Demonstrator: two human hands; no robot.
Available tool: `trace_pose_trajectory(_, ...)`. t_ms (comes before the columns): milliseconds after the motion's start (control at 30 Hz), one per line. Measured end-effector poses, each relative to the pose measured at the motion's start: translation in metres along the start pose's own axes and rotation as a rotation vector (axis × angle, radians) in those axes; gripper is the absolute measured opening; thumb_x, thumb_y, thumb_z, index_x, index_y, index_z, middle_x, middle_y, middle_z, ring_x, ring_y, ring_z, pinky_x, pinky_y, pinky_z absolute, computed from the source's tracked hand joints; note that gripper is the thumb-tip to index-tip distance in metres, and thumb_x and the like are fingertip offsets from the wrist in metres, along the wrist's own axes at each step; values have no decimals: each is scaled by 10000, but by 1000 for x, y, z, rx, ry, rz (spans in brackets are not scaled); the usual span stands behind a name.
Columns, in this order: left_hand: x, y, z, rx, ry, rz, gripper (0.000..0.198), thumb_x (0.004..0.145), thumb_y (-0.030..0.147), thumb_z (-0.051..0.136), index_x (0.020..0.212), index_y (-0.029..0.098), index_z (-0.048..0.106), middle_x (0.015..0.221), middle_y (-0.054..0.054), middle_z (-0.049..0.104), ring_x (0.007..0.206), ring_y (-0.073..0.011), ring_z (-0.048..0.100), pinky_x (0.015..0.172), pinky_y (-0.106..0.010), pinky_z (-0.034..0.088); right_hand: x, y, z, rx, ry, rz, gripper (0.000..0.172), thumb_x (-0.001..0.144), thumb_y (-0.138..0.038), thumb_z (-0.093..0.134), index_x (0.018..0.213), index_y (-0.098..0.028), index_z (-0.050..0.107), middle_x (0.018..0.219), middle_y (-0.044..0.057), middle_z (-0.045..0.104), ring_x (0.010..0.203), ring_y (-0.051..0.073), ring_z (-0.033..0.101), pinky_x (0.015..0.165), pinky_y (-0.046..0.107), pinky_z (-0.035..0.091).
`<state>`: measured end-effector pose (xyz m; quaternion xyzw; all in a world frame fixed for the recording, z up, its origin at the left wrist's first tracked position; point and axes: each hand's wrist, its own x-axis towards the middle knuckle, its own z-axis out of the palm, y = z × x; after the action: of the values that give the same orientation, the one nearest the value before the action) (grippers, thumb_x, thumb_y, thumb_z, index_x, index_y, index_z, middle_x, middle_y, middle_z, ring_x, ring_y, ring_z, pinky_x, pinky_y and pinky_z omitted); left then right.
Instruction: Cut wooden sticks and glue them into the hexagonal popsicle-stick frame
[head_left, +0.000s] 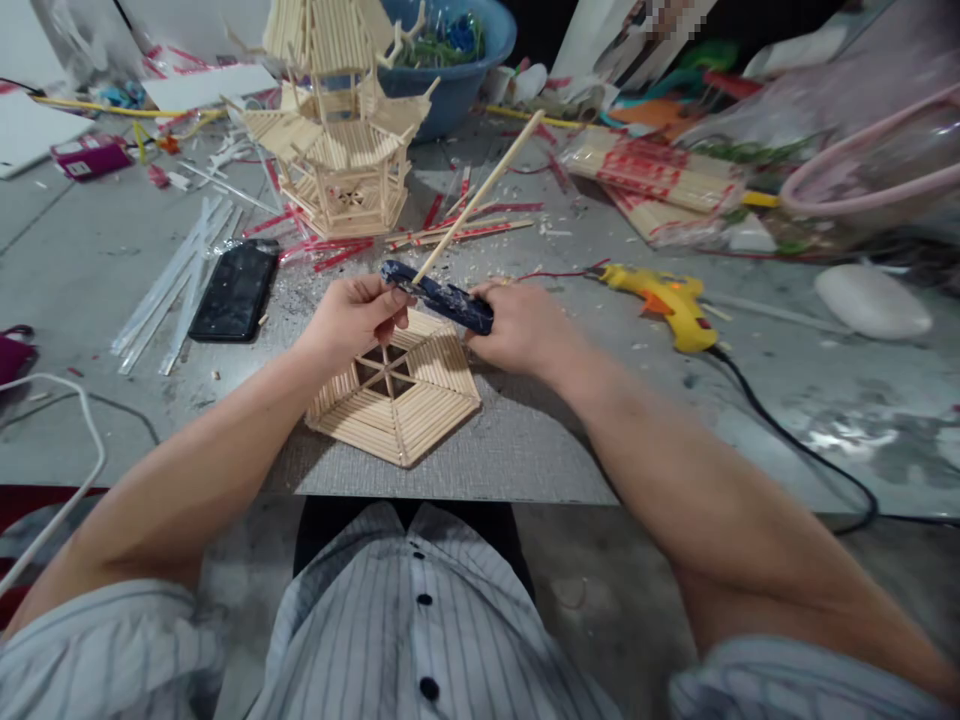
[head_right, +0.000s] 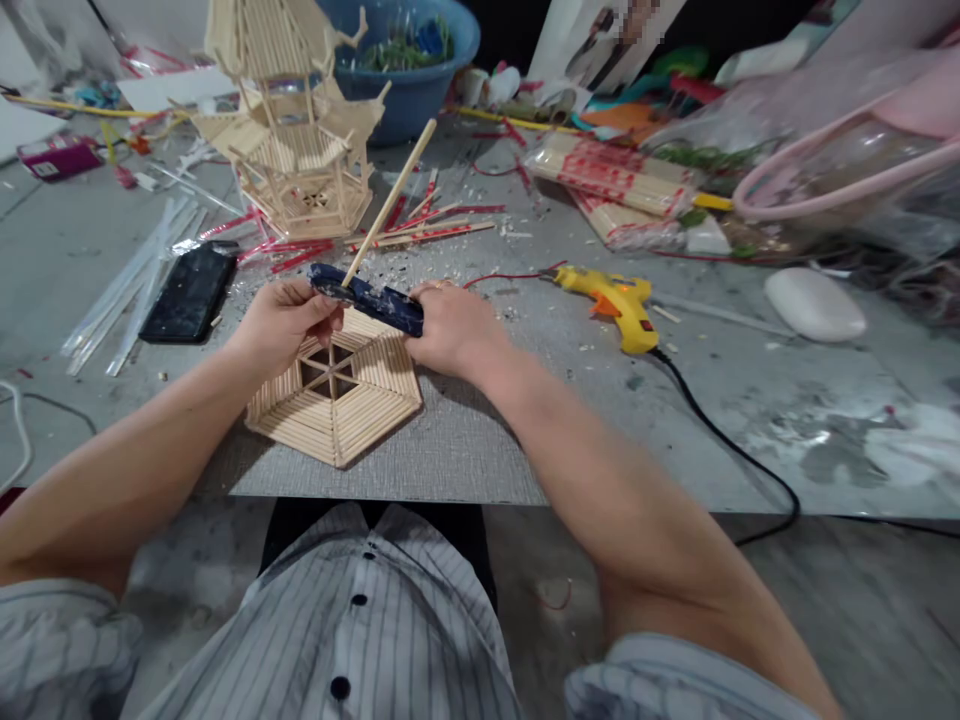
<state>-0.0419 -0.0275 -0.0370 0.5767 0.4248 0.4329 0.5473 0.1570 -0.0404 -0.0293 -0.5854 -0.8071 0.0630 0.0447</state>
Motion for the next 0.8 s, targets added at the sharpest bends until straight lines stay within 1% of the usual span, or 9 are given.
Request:
trace_pose_trajectory(67,6,4,0,7,10,-51,221,862,104,555,648,136,602,515,42,570,371,-28,449,384,-158,356,4,0,-5,0,-14,16,296,770,-303,552,1021,-179,648,1070,145,687,1018,313,627,814,369,461)
trace_pose_trajectory(200,17,11,-1,57,-11,-124,176,857,117,564,690,133,615,578,18,618,385,-36,471,414,-172,381,13,1,-17,42,-109,114,143,766,-278,568,849,-192,645,784,91,684,791,245,643,637,305,426)
trace_pose_trajectory(267,22,13,-1,130,-8,-129,154,847,124,567,705,132,626,614,5,633,410,-39,476,434,-178,381,16,4,-22,90,-148,172,90,765,-270,577,777,-192,618,664,63,641,674,205,615,566,281,400)
trace_pose_trajectory(333,26,13,-1,240,11,-109,157,837,125,556,699,132,629,649,-4,640,434,-41,457,445,-186,363,18,9,-24,152,-181,231,85,757,-259,583,707,-190,588,600,46,610,593,175,585,519,266,392)
trace_pose_trajectory(433,35,10,1,438,51,-22,176,832,169,546,676,140,621,652,2,615,478,-53,417,484,-203,337,20,17,-25,258,-245,332,107,722,-220,587,626,-183,561,566,43,603,531,160,577,483,257,415)
trace_pose_trajectory(533,44,5,6,733,59,71,241,821,280,576,612,162,599,539,24,478,517,-86,391,554,-239,334,22,21,-23,393,-307,407,77,691,-180,596,625,-173,558,547,43,596,516,172,590,486,271,454)
trace_pose_trajectory(600,48,2,11,925,45,73,273,792,359,611,589,177,594,512,23,411,556,-121,429,603,-267,352,24,22,-20,472,-341,432,55,684,-156,594,644,-169,557,546,39,593,506,179,593,505,294,480)
trace_pose_trajectory(700,51,3,18,1106,35,33,229,776,359,614,633,180,622,576,-17,466,698,-202,548,687,-317,405,27,23,-15,521,-386,454,59,697,-148,587,655,-167,550,559,36,591,474,171,577,511,314,490)
trace_pose_trajectory(800,54,6,21,1180,27,12,183,784,324,600,722,165,666,704,-74,570,865,-266,600,785,-360,441,31,24,-12,559,-424,472,104,739,-184,584,649,-177,534,555,26,574,449,154,553,475,297,470)
